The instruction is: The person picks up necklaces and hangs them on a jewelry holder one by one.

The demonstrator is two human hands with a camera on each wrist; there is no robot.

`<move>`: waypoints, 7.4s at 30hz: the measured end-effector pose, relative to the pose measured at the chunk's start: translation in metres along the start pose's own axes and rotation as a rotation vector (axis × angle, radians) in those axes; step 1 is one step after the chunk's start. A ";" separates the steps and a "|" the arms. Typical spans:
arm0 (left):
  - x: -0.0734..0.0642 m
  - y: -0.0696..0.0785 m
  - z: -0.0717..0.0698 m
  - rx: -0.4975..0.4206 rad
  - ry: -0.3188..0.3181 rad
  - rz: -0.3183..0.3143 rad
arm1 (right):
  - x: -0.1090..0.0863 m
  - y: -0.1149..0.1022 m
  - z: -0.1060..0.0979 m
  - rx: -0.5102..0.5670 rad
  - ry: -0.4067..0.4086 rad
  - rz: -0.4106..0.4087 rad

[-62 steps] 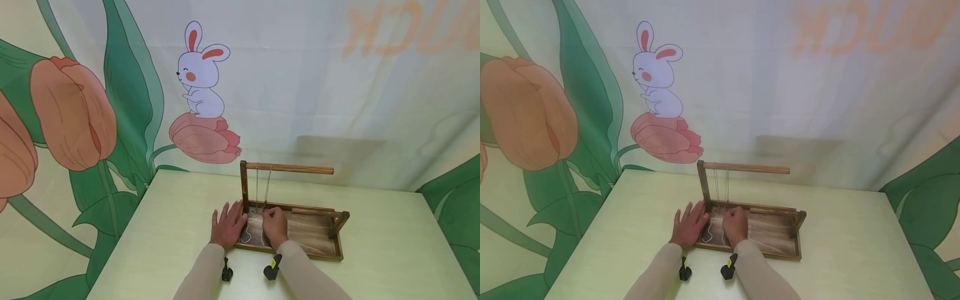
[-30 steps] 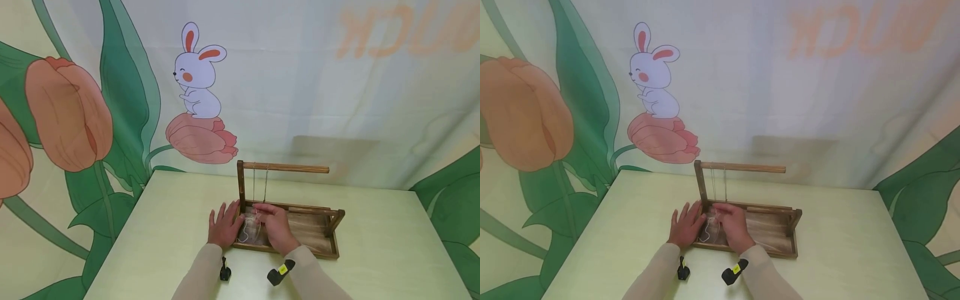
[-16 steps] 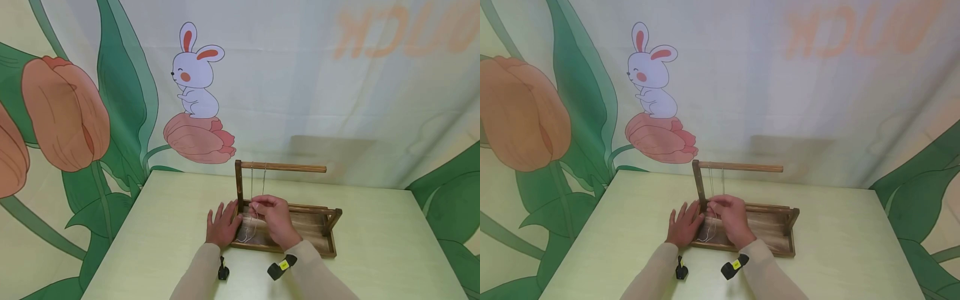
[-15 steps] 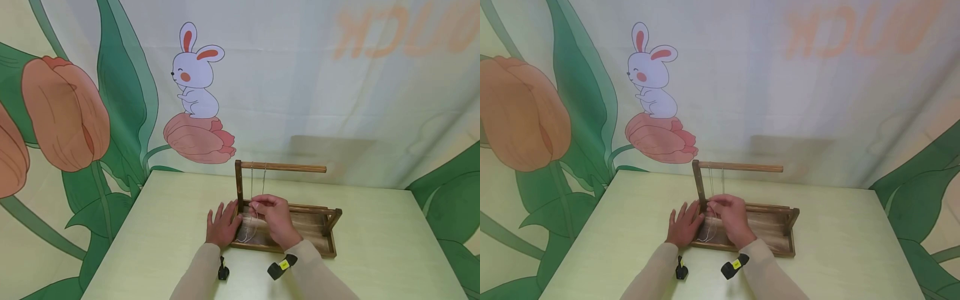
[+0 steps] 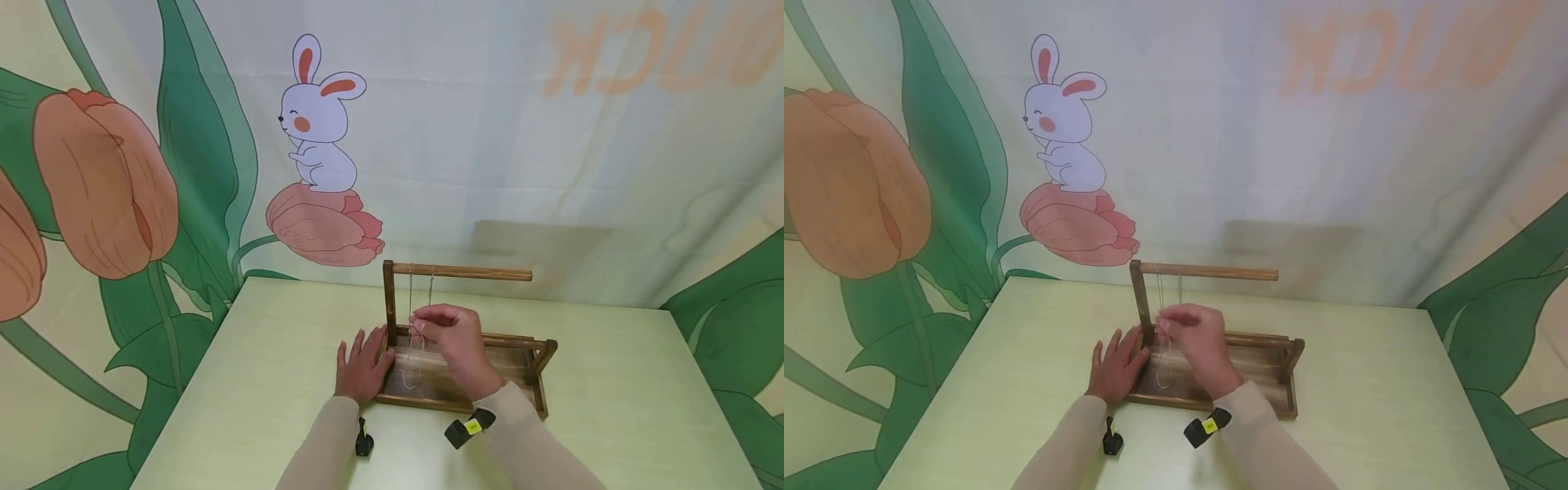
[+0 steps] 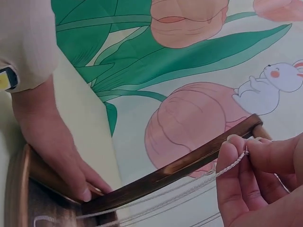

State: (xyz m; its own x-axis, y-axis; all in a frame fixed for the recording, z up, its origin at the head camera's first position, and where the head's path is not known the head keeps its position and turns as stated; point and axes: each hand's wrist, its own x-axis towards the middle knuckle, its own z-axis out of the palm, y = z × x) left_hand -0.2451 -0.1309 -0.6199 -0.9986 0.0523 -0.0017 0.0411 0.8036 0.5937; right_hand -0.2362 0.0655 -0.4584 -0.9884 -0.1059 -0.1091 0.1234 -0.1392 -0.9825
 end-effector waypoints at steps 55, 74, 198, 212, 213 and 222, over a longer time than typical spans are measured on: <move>-0.003 0.002 -0.002 -0.024 -0.029 -0.023 | 0.006 -0.051 -0.027 -0.134 -0.034 -0.130; -0.001 0.000 0.000 -0.019 -0.017 -0.011 | 0.009 -0.054 -0.041 -0.131 0.003 -0.191; 0.001 -0.001 0.002 -0.039 -0.009 -0.005 | 0.000 -0.074 -0.130 0.081 0.268 -0.361; -0.001 0.001 0.000 -0.039 -0.002 -0.007 | 0.003 -0.076 -0.146 0.126 0.329 -0.311; -0.001 0.001 0.000 -0.039 -0.003 -0.008 | 0.003 -0.077 -0.147 0.133 0.327 -0.307; -0.002 0.003 -0.002 -0.033 -0.019 -0.010 | 0.009 -0.079 -0.151 0.112 0.293 -0.246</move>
State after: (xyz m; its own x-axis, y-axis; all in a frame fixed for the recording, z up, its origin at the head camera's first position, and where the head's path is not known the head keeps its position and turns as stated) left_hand -0.2433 -0.1297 -0.6166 -0.9982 0.0554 -0.0228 0.0294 0.7839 0.6202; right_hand -0.2683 0.2246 -0.4050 -0.9712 0.2269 0.0730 -0.1271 -0.2341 -0.9639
